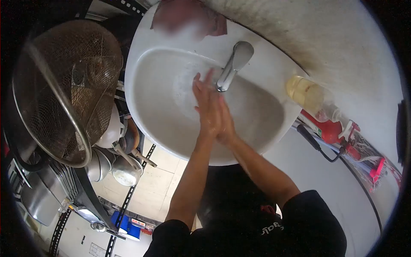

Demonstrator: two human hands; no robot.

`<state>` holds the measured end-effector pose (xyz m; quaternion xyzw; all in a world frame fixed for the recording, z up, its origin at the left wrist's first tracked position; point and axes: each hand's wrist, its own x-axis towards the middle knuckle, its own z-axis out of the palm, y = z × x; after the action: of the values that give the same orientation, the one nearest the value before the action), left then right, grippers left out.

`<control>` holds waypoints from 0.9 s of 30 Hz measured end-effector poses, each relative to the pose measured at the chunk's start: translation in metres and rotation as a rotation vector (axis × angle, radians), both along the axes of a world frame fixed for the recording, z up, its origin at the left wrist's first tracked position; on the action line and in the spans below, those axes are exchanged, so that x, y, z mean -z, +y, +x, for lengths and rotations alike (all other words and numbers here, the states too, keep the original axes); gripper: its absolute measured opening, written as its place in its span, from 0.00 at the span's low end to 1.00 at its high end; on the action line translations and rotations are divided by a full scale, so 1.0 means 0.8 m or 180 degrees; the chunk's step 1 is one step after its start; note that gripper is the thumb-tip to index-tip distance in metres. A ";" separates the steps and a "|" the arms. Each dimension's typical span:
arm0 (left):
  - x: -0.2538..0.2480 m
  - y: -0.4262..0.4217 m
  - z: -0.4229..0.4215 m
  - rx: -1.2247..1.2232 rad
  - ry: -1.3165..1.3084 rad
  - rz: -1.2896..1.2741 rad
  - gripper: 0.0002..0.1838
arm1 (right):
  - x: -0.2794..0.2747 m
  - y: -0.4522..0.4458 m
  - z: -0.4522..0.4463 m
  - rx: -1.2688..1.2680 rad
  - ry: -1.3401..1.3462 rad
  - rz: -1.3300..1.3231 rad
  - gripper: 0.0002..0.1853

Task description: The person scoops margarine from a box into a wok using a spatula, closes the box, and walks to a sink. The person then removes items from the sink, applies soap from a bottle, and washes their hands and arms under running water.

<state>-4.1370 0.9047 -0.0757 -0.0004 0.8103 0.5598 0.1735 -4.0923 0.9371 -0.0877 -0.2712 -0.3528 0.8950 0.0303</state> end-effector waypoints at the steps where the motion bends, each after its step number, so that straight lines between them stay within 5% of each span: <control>1: -0.007 0.007 0.011 0.0303 0.0367 -0.0261 0.25 | 0.009 0.012 -0.007 0.0110 0.0132 -0.0573 0.33; 2: -0.014 0.015 0.016 0.0590 0.0755 -0.0513 0.26 | 0.002 0.027 -0.021 -0.0119 0.0083 -0.0715 0.32; 4: -0.033 0.020 -0.001 0.0841 -0.0096 -0.0441 0.28 | -0.019 0.044 -0.040 -0.0505 -0.0034 -0.0960 0.28; 7: -0.050 -0.005 -0.051 0.1014 -0.2753 0.0384 0.28 | -0.005 0.033 -0.023 -0.0716 -0.0262 -0.1149 0.22; 9: -0.026 -0.026 -0.059 0.1626 -0.3079 0.0679 0.29 | -0.009 0.045 -0.018 -0.0957 -0.0479 -0.0368 0.21; 13: -0.001 -0.001 0.024 0.0855 -0.0894 0.0364 0.36 | 0.023 0.059 -0.045 -0.1045 -0.1473 0.0080 0.25; 19: -0.009 0.006 0.022 0.0744 0.0693 0.0093 0.34 | 0.020 0.046 -0.052 -0.0437 -0.1093 0.0025 0.24; 22: -0.018 -0.001 -0.013 0.0473 -0.0148 0.0399 0.26 | -0.004 0.018 -0.050 0.0341 -0.0482 -0.0398 0.24; 25: 0.015 -0.015 -0.049 0.0157 -0.0178 0.0114 0.18 | -0.039 0.016 -0.022 0.0127 -0.0345 -0.1387 0.24; 27: 0.035 -0.033 -0.051 -0.0049 -0.1567 0.1337 0.18 | -0.016 0.011 -0.006 0.0119 -0.0138 -0.1163 0.25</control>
<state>-4.1775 0.8786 -0.1038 -0.1061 0.6107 0.6992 0.3563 -4.0973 0.9461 -0.0746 -0.2978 -0.1798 0.9375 -0.0105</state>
